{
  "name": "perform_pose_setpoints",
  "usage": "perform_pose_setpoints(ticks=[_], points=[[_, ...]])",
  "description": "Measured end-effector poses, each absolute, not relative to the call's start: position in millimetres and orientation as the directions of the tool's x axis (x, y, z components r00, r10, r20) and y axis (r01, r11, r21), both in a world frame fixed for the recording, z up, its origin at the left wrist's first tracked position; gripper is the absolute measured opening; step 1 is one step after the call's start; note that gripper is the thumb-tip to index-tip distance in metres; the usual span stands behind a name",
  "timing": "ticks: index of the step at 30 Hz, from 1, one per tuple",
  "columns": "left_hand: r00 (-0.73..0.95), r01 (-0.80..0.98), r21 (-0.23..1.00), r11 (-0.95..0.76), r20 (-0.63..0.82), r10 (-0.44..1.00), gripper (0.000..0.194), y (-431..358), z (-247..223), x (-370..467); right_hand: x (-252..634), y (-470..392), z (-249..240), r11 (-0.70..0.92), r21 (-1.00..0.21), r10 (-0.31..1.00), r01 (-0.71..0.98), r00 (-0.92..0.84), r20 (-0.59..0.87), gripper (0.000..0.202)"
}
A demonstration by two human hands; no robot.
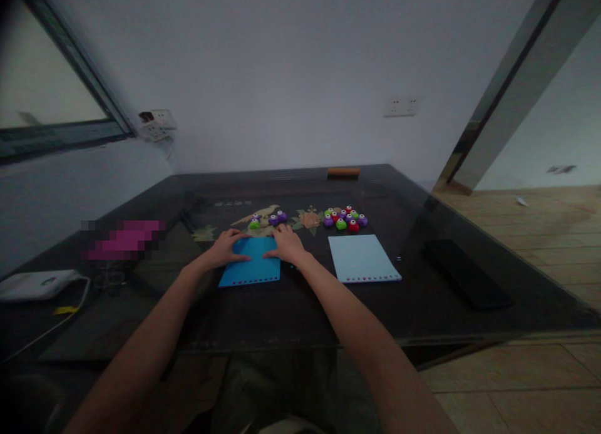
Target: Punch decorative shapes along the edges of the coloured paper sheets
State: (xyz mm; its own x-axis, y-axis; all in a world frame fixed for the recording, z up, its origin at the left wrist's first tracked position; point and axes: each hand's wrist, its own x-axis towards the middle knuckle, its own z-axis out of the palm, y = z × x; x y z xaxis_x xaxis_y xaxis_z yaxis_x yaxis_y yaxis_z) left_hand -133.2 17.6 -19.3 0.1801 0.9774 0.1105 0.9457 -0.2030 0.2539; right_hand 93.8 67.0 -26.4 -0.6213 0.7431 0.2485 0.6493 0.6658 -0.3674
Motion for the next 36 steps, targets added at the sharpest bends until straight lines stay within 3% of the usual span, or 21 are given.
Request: perform_pose_setpoints(ticks=[4, 13, 19, 22, 26, 29, 32, 36], points=[[0.191, 0.938, 0.268, -0.220, 0.132, 0.973, 0.063, 16, -14, -130, 94, 67, -27, 0.662, -0.379, 0.747, 0.647, -0.612, 0.259, 0.070], [0.125, 0.888, 0.396, -0.233, 0.279, 0.952, 0.024, 19, -8, -135, 93, 64, -27, 0.659, -0.415, 0.747, 0.628, -0.609, 0.266, 0.066], [0.032, 0.866, 0.462, -0.190, 0.328, 0.944, 0.022, 17, -3, -137, 91, 69, -27, 0.582, -0.571, 0.809, 0.579, -0.485, 0.333, 0.036], [-0.024, 0.810, 0.560, -0.175, 0.330, 0.944, 0.025, 18, 0, -138, 94, 74, -25, 0.472, -0.724, 0.864, 0.504, -0.427, 0.267, 0.016], [-0.141, 0.604, 0.786, -0.131, 0.267, 0.953, 0.033, 21, 1, -138, 99, 77, -22, 0.335, -0.862, 0.889, 0.381, -0.432, 0.154, 0.027], [-0.223, 0.476, 0.872, -0.113, 0.243, 0.944, 0.037, 22, -1, -139, 101, 74, -20, 0.217, -0.954, 0.879, 0.204, -0.467, 0.100, 0.024], [-0.305, 0.402, 0.910, -0.105, 0.242, 0.921, 0.036, 21, -2, -139, 102, 69, -15, 0.055, -0.997, 0.801, 0.054, -0.598, 0.012, 0.021], [-0.359, 0.285, 0.950, -0.126, 0.227, 0.905, 0.035, 18, -3, -135, 104, 68, -10, 0.032, -0.989, 0.720, 0.141, -0.690, -0.075, 0.021]])
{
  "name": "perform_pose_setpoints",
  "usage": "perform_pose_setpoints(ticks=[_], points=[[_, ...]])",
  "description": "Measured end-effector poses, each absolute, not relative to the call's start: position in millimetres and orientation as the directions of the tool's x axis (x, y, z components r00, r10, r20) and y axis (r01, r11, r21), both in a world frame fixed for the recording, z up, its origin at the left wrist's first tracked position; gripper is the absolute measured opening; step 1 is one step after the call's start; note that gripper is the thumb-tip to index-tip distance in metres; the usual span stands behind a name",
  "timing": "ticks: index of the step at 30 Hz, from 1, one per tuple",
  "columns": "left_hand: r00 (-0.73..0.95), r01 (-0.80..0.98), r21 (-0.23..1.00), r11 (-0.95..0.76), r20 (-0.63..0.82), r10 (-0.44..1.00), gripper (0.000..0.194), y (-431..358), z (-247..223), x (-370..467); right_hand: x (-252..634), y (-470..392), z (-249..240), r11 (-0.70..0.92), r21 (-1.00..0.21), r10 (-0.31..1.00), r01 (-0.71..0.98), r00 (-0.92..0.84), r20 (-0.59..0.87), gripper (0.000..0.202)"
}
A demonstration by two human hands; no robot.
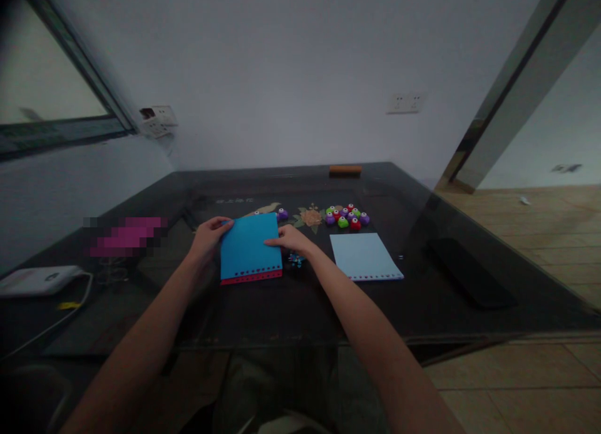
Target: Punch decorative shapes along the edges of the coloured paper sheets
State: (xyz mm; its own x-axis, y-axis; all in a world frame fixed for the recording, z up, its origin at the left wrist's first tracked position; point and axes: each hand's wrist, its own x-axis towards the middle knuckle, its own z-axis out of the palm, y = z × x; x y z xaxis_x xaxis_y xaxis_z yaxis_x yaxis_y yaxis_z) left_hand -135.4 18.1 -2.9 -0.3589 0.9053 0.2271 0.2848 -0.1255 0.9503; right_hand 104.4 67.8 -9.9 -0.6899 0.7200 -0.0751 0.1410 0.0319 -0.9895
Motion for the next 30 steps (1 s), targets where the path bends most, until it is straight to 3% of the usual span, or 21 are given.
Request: perform_pose_setpoints(ticks=[4, 7, 11, 15, 23, 30], points=[[-0.354, 0.130, 0.981, -0.142, 0.180, 0.918, 0.037, 16, -1, -127, 106, 76, -13, 0.097, -0.984, 0.777, 0.148, -0.629, -0.018, 0.018], [-0.252, 0.041, 0.994, -0.099, 0.106, 0.962, 0.041, 14, 0, -119, 109, 84, -17, 0.125, -0.983, 0.827, 0.132, -0.561, 0.030, 0.018], [-0.069, 0.117, 0.992, -0.045, 0.053, 0.996, 0.045, 12, -2, -112, 115, 91, -17, 0.158, -0.985, 0.882, 0.075, -0.458, 0.107, 0.020], [0.054, 0.223, 0.975, -0.015, 0.003, 0.999, 0.036, 11, -7, -109, 121, 92, -12, 0.190, -0.981, 0.911, 0.037, -0.378, 0.162, 0.024], [0.023, 0.181, 0.981, -0.064, 0.061, 0.998, 0.036, 14, -11, -106, 115, 81, -13, -0.017, -0.991, 0.868, -0.135, -0.494, 0.053, 0.040], [-0.015, 0.187, 0.977, -0.099, 0.104, 0.994, 0.035, 18, -14, -109, 113, 77, -11, 0.115, -0.989, 0.834, -0.096, -0.531, 0.148, 0.047]])
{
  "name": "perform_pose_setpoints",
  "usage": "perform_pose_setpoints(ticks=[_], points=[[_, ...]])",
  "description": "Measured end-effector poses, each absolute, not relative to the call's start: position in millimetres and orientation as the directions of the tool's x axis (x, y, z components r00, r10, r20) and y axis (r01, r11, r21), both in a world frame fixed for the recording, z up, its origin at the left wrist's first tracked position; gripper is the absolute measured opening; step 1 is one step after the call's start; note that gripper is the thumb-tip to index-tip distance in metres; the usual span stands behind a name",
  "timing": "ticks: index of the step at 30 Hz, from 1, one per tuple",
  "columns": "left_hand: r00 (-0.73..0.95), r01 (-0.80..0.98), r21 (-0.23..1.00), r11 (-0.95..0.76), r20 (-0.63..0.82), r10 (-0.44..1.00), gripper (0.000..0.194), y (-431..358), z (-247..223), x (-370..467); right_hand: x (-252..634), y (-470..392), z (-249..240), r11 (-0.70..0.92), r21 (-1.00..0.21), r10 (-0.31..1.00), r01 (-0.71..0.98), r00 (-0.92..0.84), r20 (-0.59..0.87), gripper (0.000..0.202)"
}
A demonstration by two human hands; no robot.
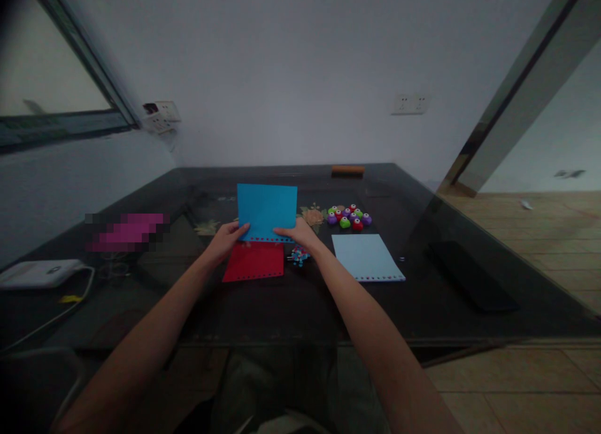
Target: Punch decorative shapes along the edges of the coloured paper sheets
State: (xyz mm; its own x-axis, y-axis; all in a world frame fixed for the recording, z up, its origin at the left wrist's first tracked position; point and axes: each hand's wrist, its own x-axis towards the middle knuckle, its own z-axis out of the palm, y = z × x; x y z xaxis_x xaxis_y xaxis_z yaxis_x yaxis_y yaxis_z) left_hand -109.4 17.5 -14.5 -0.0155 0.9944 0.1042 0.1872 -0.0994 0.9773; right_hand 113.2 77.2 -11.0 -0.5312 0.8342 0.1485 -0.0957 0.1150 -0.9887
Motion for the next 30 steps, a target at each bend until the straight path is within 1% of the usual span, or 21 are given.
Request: perform_pose_setpoints(ticks=[5, 8, 11, 15, 17, 19, 21, 26, 30], points=[[-0.032, 0.190, 0.977, -0.094, 0.102, 0.994, 0.037, 16, -12, -107, 116, 78, -11, 0.182, -0.982, 0.831, -0.056, -0.525, 0.184, 0.049], [-0.029, 0.190, 0.978, -0.087, 0.094, 0.995, 0.038, 13, -8, -102, 118, 76, -11, 0.198, -0.980, 0.839, -0.038, -0.511, 0.189, 0.046], [-0.027, 0.199, 0.975, -0.101, 0.109, 0.994, 0.041, 12, -6, -99, 119, 73, -9, 0.180, -0.983, 0.859, -0.037, -0.480, 0.175, 0.044], [-0.035, 0.239, 0.958, -0.157, 0.170, 0.985, 0.042, 15, -10, -101, 124, 68, -1, 0.128, -0.988, 0.879, -0.091, -0.450, 0.156, 0.047], [-0.048, 0.265, 0.946, -0.187, 0.206, 0.977, 0.042, 17, -13, -103, 129, 66, 4, 0.121, -0.989, 0.891, -0.082, -0.431, 0.145, 0.042], [-0.053, 0.312, 0.925, -0.219, 0.247, 0.968, 0.041, 17, -14, -102, 136, 63, 8, 0.116, -0.992, 0.905, -0.048, -0.408, 0.125, 0.032], [-0.040, 0.380, 0.893, -0.243, 0.278, 0.960, 0.040, 14, -13, -99, 145, 61, 10, 0.114, -0.993, 0.918, -0.012, -0.381, 0.110, 0.027], [0.001, 0.545, 0.788, -0.286, 0.341, 0.940, 0.030, 10, -5, -88, 174, 55, 9, 0.127, -0.992, 0.947, 0.026, -0.301, 0.113, 0.031], [0.006, 0.652, 0.711, -0.265, 0.345, 0.939, 0.023, 24, -4, -84, 193, 57, 5, 0.100, -0.995, 0.975, 0.009, -0.198, 0.096, 0.033]])
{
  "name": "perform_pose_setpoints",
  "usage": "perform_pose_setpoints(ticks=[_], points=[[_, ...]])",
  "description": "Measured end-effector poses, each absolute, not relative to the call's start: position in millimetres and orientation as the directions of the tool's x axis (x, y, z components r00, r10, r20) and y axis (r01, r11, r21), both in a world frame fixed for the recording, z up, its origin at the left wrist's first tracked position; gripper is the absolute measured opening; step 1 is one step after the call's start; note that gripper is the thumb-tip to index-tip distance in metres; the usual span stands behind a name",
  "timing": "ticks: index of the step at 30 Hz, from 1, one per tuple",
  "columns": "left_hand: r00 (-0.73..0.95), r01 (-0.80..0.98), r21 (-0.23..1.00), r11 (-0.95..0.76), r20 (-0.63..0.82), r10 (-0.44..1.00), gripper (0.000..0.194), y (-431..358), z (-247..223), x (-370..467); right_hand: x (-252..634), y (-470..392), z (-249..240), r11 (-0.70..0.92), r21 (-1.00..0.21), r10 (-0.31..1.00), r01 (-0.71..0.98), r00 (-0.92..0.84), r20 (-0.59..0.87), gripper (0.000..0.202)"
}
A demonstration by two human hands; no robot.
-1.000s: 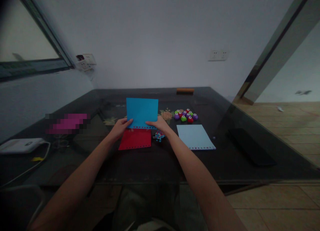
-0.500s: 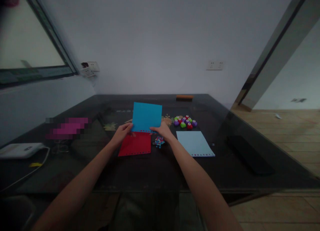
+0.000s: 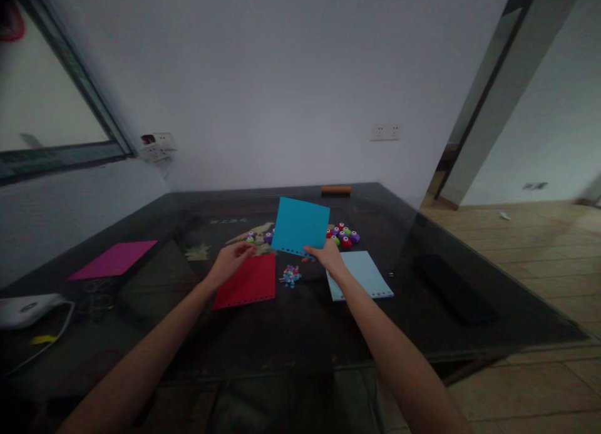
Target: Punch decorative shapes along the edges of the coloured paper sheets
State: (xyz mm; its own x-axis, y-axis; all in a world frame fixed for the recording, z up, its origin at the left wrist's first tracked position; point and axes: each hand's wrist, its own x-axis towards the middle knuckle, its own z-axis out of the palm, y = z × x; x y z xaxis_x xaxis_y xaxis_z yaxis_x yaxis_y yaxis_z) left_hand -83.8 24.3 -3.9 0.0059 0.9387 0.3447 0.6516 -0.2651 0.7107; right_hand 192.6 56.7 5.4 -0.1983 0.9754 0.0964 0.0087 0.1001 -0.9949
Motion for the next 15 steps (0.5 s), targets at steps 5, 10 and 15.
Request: perform_pose_setpoints(ticks=[5, 10, 15], points=[[0.018, 0.816, 0.527, -0.238, 0.388, 0.921, 0.022, 53, 0, -77, 200, 61, 3, 0.082, -0.996, 0.987, -0.045, -0.133, 0.087, 0.033], [0.067, 0.958, 0.240, -0.158, 0.350, 0.935, 0.029, 79, 11, -61, 202, 65, 1, 0.072, -0.996, 0.990, -0.057, -0.118, 0.078, 0.029], [0.068, 0.995, 0.061, -0.085, 0.244, 0.967, 0.029, 95, 9, -49, 204, 69, -1, 0.086, -0.995, 0.991, -0.057, -0.101, 0.091, 0.031]])
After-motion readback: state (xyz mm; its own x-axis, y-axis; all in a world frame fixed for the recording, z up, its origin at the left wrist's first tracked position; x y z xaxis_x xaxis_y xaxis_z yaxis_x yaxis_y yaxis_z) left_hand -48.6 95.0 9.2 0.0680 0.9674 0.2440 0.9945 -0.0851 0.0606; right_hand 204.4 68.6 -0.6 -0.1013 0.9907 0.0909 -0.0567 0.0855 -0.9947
